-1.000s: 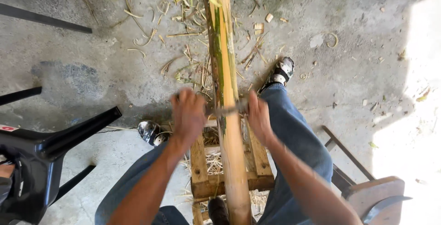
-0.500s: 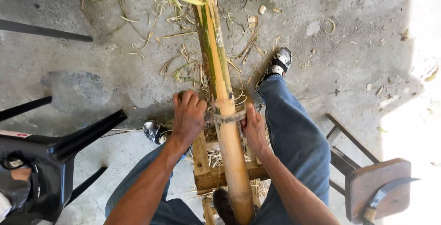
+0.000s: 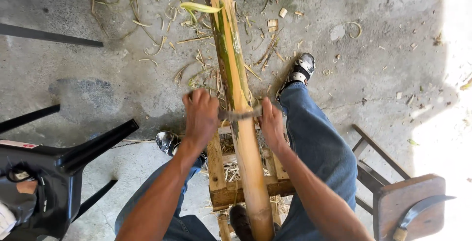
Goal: Shave and peel the outer layer of a bamboo pole using a drawknife.
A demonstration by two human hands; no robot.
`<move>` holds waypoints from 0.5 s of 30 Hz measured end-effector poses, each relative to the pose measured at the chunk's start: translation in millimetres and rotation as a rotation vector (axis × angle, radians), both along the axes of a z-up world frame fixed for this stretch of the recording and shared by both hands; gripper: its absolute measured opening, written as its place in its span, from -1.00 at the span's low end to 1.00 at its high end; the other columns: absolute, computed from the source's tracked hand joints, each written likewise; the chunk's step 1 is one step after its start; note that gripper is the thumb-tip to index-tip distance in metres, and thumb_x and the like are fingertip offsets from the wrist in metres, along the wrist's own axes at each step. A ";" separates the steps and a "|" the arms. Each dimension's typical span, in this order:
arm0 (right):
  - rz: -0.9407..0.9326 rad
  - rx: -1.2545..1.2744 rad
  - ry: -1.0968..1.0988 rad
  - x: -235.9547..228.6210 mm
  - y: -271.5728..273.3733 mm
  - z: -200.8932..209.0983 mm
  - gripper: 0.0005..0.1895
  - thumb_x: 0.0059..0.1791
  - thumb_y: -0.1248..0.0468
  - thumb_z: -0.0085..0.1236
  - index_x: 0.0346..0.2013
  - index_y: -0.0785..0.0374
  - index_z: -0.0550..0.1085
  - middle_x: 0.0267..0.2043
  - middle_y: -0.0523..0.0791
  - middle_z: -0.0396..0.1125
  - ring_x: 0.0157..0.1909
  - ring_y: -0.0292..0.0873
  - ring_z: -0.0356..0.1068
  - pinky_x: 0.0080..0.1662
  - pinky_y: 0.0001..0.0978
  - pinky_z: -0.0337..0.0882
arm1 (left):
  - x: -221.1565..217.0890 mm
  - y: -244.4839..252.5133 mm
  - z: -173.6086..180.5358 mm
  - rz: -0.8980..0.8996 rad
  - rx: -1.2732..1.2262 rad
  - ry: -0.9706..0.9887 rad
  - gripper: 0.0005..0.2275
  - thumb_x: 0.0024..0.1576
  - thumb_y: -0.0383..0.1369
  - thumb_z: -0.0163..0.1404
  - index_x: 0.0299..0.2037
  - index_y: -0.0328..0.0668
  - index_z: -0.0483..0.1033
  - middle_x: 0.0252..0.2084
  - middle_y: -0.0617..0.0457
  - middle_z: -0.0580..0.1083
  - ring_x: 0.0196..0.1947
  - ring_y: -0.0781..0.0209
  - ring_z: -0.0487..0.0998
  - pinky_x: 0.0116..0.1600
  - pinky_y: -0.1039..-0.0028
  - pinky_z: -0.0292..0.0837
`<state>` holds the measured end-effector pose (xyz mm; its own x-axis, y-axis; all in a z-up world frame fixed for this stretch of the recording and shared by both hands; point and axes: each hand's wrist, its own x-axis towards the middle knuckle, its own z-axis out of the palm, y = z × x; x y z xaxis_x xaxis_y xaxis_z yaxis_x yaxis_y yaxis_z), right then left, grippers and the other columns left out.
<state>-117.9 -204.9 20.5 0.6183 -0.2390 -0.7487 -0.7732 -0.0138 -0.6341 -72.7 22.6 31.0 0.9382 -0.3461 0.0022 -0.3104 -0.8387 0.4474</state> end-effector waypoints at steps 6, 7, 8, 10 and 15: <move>0.070 -0.177 -0.161 18.3 7.5 -29.5 -0.35 0.20 -0.17 -0.33 -0.59 0.18 0.32 -0.63 -0.23 0.07 -0.58 -0.32 -0.06 -0.53 -0.30 0.03 | 17.6 7.3 -13.7 0.020 -0.025 -0.022 -0.83 0.09 -0.36 0.22 -0.43 -0.16 0.47 -0.26 -0.02 0.41 0.00 0.02 0.35 0.20 0.04 0.19; 0.022 -0.181 -0.132 38.9 11.7 -32.1 -0.35 0.18 -0.16 -0.32 -0.56 0.21 0.39 -0.64 -0.23 0.12 -0.61 -0.29 -0.05 -0.55 -0.27 0.04 | 35.3 8.3 -17.0 0.040 -0.073 -0.032 -0.81 0.07 -0.33 0.23 -0.41 -0.19 0.46 -0.22 -0.04 0.42 0.01 0.00 0.35 0.15 0.08 0.18; 0.023 -0.179 -0.140 65.4 14.4 -44.2 -0.35 0.18 -0.16 -0.32 -0.56 0.21 0.39 -0.64 -0.23 0.12 -0.61 -0.29 -0.05 -0.55 -0.27 0.04 | 59.9 9.7 -28.2 0.042 -0.071 -0.041 -0.81 0.07 -0.33 0.23 -0.41 -0.19 0.46 -0.22 -0.04 0.42 0.01 0.00 0.35 0.15 0.08 0.18; -0.041 -0.121 -0.166 111.0 19.5 -66.1 -0.34 0.15 -0.15 -0.33 -0.46 0.24 0.54 -0.63 -0.22 0.29 -0.63 -0.30 0.12 -0.55 -0.33 0.23 | 101.8 12.2 -48.7 0.045 -0.022 -0.060 -0.85 0.09 -0.40 0.22 -0.40 -0.17 0.48 -0.27 -0.04 0.41 -0.04 -0.02 0.34 0.10 0.12 0.19; -0.031 0.007 -0.193 257.7 20.4 -118.3 -0.51 0.15 -0.03 -0.15 -0.41 0.25 0.52 -0.57 -0.20 0.29 -0.64 -0.33 0.16 -0.60 -0.43 0.23 | 214.4 14.6 -87.4 0.162 0.011 -0.212 -0.92 0.07 -0.51 0.19 -0.36 -0.16 0.55 -0.21 -0.01 0.45 0.02 0.01 0.34 0.10 0.12 0.16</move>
<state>139.8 -184.5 -97.8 0.7430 -0.2552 -0.6187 -0.6373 0.0125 -0.7705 141.7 37.2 -56.4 0.9603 -0.1924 0.2019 -0.2575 -0.8897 0.3770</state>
